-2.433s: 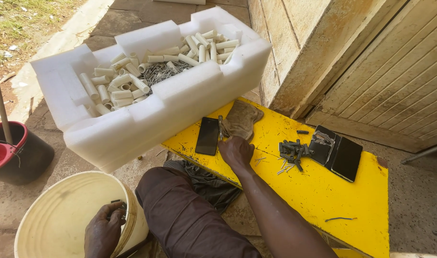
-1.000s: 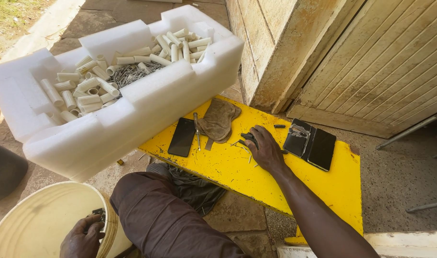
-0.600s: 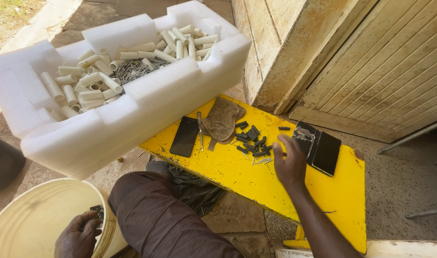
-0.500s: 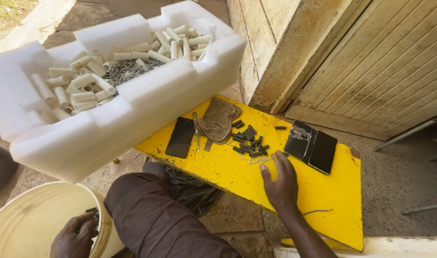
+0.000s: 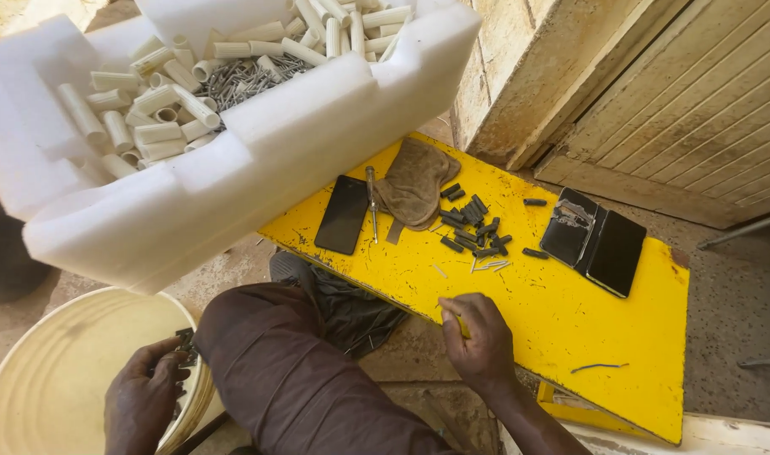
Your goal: The person sits on a step outside a building and sorts small black plastic cylinders from a yellow bench into a white bucket. They pick up black plastic tubes, insert metal pins into them, and place finished pieces on the bench.
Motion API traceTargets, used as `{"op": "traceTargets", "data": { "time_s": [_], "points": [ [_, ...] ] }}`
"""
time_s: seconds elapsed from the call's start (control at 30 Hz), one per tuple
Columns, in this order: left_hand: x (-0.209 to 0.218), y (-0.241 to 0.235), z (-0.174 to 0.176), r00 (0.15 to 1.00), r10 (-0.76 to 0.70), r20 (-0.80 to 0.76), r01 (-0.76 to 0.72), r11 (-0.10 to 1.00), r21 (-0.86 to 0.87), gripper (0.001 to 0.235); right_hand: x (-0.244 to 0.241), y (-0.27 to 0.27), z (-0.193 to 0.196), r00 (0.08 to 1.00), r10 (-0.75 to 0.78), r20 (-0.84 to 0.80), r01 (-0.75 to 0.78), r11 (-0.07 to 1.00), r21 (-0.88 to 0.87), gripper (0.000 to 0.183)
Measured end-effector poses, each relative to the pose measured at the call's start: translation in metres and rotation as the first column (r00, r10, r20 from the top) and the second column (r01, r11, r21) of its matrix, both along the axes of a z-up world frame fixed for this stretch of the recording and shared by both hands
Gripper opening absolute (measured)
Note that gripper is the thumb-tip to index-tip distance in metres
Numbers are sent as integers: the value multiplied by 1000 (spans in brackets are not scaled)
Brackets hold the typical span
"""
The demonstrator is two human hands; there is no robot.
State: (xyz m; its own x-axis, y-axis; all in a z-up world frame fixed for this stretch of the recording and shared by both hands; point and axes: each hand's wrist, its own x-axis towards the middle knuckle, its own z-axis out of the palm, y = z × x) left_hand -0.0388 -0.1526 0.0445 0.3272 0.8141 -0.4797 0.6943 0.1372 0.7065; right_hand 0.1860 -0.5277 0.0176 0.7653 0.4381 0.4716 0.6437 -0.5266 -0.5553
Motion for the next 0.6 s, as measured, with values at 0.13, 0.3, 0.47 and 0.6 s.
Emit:
{"op": "traceTargets", "data": {
  "time_s": [0.13,0.3,0.47,0.6],
  "points": [
    [9,1,-9,999,4,-39,-3,1000,12,28,3,-18,-18,993,83,88,-52,951,-305,34],
    [11,1,-26,995,-78,-69,81,996,34,25,27,12,-11,991,38,128,-2,963,-270,36],
    [3,-7,-11,989,-63,-133,73,995,70,26,55,43,-7,993,-97,-69,56,895,-442,17],
    [-10,-11,-5,999,-17,-51,21,997,68,28,61,45,0,998,-65,25,69,873,-484,19]
  ]
}}
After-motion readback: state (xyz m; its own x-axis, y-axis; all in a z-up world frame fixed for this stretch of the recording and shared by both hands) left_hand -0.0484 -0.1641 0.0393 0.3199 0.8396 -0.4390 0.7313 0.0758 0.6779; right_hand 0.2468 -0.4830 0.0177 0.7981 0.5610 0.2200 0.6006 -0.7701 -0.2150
